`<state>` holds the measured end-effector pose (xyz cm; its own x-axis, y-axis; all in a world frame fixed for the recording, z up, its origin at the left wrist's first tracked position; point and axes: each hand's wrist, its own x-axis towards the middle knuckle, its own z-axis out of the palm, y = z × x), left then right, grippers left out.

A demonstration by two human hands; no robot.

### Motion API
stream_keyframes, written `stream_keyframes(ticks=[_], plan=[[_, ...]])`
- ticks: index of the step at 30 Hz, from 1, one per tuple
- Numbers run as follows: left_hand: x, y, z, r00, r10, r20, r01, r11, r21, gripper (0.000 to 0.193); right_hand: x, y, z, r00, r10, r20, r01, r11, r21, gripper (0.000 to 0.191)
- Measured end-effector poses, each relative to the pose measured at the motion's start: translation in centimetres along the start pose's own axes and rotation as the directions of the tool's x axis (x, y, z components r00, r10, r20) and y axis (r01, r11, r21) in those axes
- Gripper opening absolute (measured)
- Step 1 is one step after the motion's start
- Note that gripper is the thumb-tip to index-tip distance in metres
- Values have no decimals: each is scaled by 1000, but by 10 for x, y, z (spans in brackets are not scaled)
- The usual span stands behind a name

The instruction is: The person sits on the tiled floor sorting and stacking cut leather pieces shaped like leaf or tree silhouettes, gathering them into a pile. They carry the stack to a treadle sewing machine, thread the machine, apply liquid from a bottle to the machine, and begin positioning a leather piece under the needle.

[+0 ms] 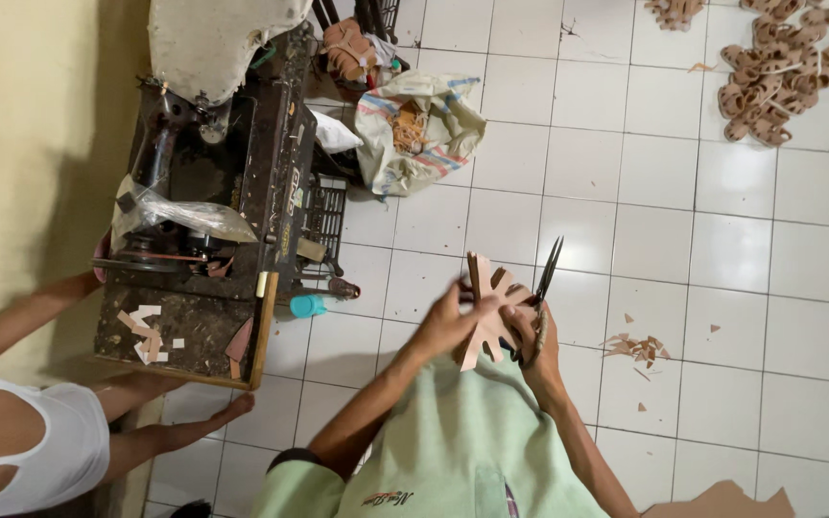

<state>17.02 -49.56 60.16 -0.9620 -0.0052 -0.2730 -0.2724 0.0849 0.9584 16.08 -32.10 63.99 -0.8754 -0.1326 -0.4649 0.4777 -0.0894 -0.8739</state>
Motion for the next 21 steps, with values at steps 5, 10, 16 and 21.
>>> stream_keyframes(ticks=[5,10,16,21], plan=[[73,41,-95,948,98,-303,-211,906,-368,102,18,-11,10,1000,-2,9,2,1000,31,49],[91,78,-133,890,153,-429,-271,935,-229,79,33,-40,13,997,-69,17,68,997,29,54],[65,55,-28,999,-29,-30,19,959,-281,62,46,-53,-3,999,-46,-13,46,999,-15,55],[37,44,26,994,-17,109,46,961,-272,48,61,-36,-28,999,-35,-18,32,988,-154,61]])
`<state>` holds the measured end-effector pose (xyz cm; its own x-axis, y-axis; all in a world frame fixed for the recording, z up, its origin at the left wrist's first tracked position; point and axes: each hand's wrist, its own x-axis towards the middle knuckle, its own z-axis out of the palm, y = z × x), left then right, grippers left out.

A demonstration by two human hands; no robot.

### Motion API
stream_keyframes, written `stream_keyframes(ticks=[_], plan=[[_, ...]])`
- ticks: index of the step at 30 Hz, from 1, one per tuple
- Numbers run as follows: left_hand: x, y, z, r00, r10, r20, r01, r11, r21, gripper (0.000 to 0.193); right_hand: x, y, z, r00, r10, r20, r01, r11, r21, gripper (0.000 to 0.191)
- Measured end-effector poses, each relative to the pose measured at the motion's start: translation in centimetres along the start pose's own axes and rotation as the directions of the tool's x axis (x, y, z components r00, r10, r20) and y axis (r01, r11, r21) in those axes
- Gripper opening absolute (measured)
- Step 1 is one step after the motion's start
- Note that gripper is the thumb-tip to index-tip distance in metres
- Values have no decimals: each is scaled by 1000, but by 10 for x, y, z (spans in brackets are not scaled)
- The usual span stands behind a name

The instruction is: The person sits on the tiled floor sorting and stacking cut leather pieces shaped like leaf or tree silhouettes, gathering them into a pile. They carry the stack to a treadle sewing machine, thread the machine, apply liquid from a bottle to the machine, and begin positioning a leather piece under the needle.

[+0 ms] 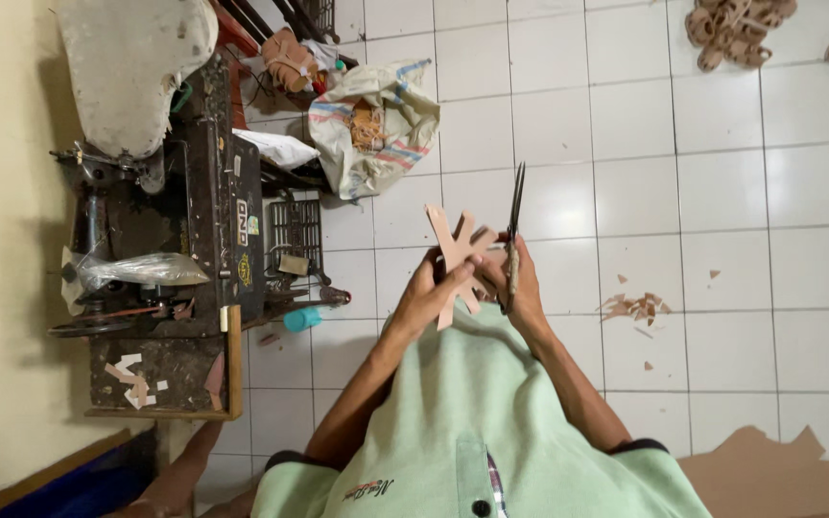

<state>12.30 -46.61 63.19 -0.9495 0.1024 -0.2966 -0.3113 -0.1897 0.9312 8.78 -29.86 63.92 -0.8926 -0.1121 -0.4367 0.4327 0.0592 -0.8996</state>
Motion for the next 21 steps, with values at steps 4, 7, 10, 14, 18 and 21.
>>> stream_keyframes(ticks=[4,7,10,14,18,21], plan=[[-6,6,24,993,-48,-109,50,999,17,48,7,13,-21,994,-44,98,36,995,88,59],[-9,7,40,970,-87,-228,92,996,13,54,12,14,-32,988,-29,154,22,999,50,58],[-15,-1,46,932,-118,-344,106,993,-54,57,17,8,-34,973,100,208,-103,995,3,61],[-20,-19,42,871,-117,-478,90,993,-79,59,29,-2,-28,956,31,291,4,993,-120,62],[-23,-38,34,733,321,-600,111,814,571,46,39,-9,-17,917,-49,396,120,980,-157,65],[-30,-46,28,709,109,-696,85,967,239,51,45,-11,-6,863,-67,500,137,985,-104,69]])
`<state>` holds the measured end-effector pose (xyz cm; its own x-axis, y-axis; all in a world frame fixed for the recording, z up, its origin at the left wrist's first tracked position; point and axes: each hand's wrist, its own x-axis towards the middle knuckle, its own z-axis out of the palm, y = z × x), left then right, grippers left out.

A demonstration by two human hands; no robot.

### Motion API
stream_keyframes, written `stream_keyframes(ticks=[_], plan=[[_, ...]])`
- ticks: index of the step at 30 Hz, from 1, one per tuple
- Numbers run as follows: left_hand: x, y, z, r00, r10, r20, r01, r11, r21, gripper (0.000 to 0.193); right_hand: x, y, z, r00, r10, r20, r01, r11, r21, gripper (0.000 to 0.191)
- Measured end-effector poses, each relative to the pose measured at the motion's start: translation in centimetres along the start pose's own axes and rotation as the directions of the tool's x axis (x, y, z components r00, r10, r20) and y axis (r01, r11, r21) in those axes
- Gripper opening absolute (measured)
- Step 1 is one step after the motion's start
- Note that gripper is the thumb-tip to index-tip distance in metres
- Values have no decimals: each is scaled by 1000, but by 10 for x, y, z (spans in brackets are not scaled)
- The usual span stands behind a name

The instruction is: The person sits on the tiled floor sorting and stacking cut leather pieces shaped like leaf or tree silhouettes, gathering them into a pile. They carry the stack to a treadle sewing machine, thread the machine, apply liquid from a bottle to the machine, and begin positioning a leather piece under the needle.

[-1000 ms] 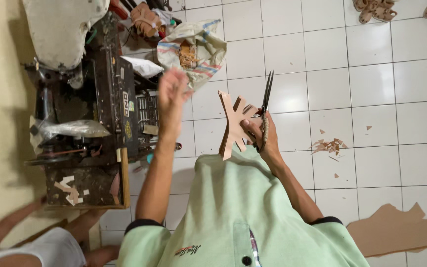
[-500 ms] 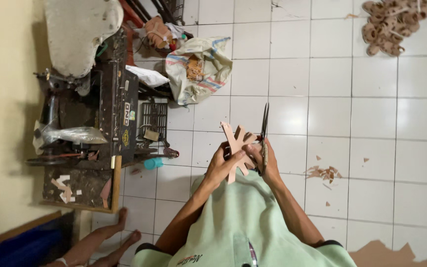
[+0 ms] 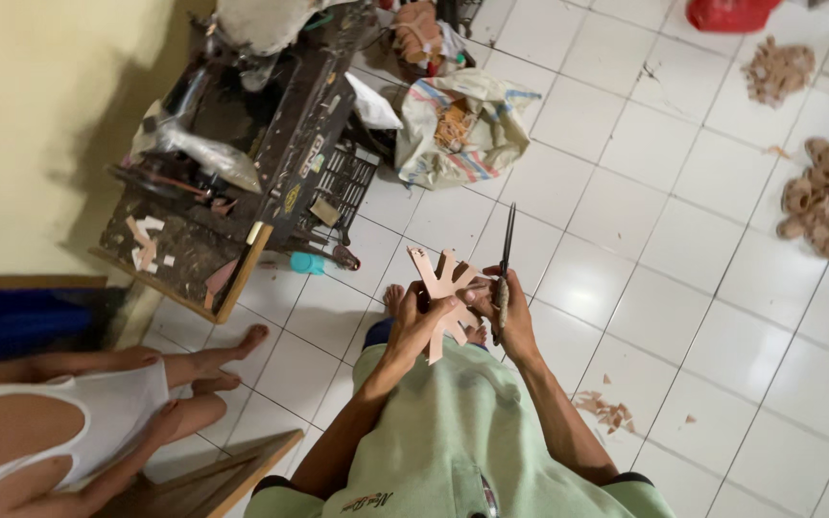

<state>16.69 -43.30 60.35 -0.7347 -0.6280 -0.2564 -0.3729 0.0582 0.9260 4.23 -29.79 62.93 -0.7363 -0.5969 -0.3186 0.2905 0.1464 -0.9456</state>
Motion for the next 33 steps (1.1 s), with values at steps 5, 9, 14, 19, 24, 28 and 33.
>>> stream_keyframes(ticks=[5,9,14,19,24,28,33], plan=[[4,-6,-20,981,-168,97,191,924,-331,52,14,-2,21,995,68,69,-65,996,-56,73],[26,-7,-38,979,-187,82,202,941,-272,54,22,-5,48,998,55,35,-54,998,-31,68],[67,-11,-78,996,-62,70,76,972,-222,63,42,-15,91,999,27,-16,-27,999,43,60],[90,-17,-137,998,-57,-4,56,997,-62,69,77,-27,157,998,61,-19,-60,996,65,63],[94,-22,-203,990,-121,-77,112,988,-109,68,94,-30,220,995,81,54,-84,995,52,59],[96,-24,-246,973,-224,50,230,951,-206,66,90,-26,250,993,64,104,-69,996,48,56],[90,-33,-281,984,-161,82,174,964,-202,62,76,-22,274,989,66,134,-58,997,-59,57]])
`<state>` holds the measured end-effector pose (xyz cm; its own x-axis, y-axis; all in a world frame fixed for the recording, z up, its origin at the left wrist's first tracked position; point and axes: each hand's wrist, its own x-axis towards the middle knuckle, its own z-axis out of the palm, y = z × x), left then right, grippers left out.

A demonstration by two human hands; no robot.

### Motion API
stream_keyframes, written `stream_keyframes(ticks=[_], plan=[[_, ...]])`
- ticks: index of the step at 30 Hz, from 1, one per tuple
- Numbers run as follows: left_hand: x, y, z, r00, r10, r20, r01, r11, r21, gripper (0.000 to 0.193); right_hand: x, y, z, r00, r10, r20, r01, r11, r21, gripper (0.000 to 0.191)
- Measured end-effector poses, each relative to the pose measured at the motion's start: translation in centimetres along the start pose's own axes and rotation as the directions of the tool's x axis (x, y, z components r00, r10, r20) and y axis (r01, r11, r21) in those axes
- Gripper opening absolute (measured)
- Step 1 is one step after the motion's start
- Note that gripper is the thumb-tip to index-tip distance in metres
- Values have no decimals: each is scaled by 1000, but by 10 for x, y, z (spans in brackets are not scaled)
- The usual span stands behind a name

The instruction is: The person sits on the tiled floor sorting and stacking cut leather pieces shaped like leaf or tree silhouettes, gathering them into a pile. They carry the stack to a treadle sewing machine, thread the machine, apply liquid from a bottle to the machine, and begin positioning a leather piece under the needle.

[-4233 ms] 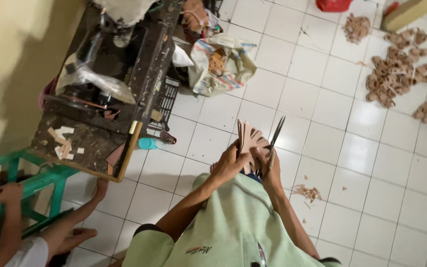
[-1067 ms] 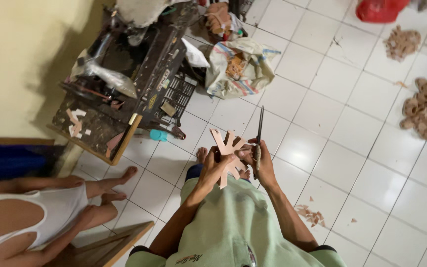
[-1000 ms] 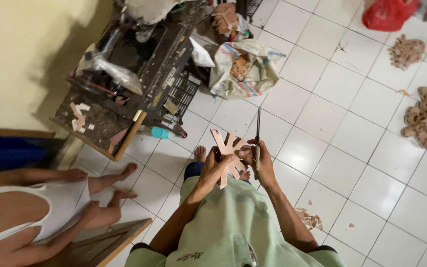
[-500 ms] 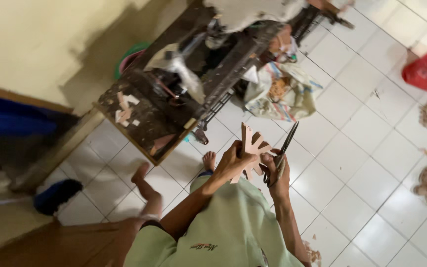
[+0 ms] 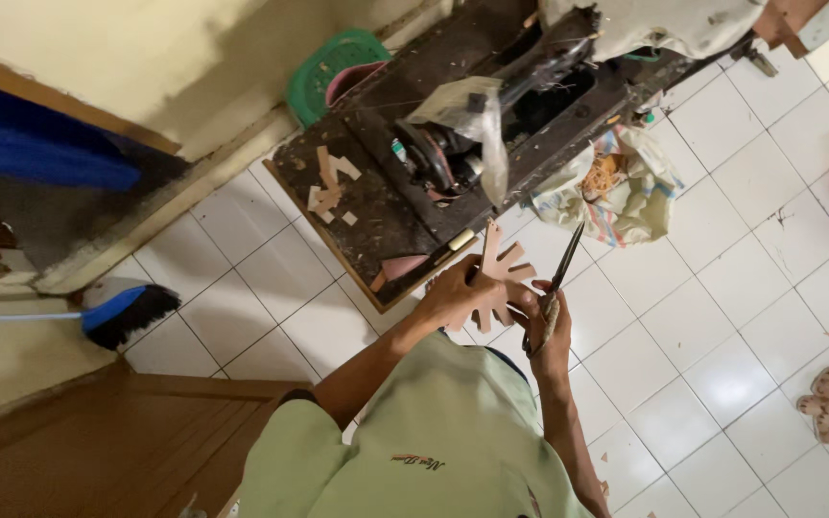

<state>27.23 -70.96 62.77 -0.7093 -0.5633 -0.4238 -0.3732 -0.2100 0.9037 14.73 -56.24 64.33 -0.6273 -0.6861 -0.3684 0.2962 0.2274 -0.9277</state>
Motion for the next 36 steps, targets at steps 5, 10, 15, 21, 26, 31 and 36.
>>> stream_keyframes(ticks=[5,10,15,21,26,31,36], plan=[[-26,-26,-30,996,57,61,-48,987,-151,67,-13,8,27,992,-9,129,10,1000,-12,59],[-54,-55,-73,985,153,83,-149,987,-53,74,-24,32,78,982,-52,181,44,998,47,61],[-81,-70,-117,987,17,163,-23,999,37,71,-44,43,127,996,80,37,-85,979,184,42],[-85,-78,-156,992,-63,113,50,993,110,78,-52,32,171,993,115,-19,-105,953,285,16],[-66,-90,-199,996,68,51,-77,976,202,81,-35,21,211,994,95,-46,-74,938,337,12],[-26,-83,-276,971,211,117,-223,970,102,82,-2,26,283,946,273,-174,-116,788,605,24],[14,-66,-370,946,68,317,-153,956,252,81,26,20,356,893,271,-359,79,690,720,11]])
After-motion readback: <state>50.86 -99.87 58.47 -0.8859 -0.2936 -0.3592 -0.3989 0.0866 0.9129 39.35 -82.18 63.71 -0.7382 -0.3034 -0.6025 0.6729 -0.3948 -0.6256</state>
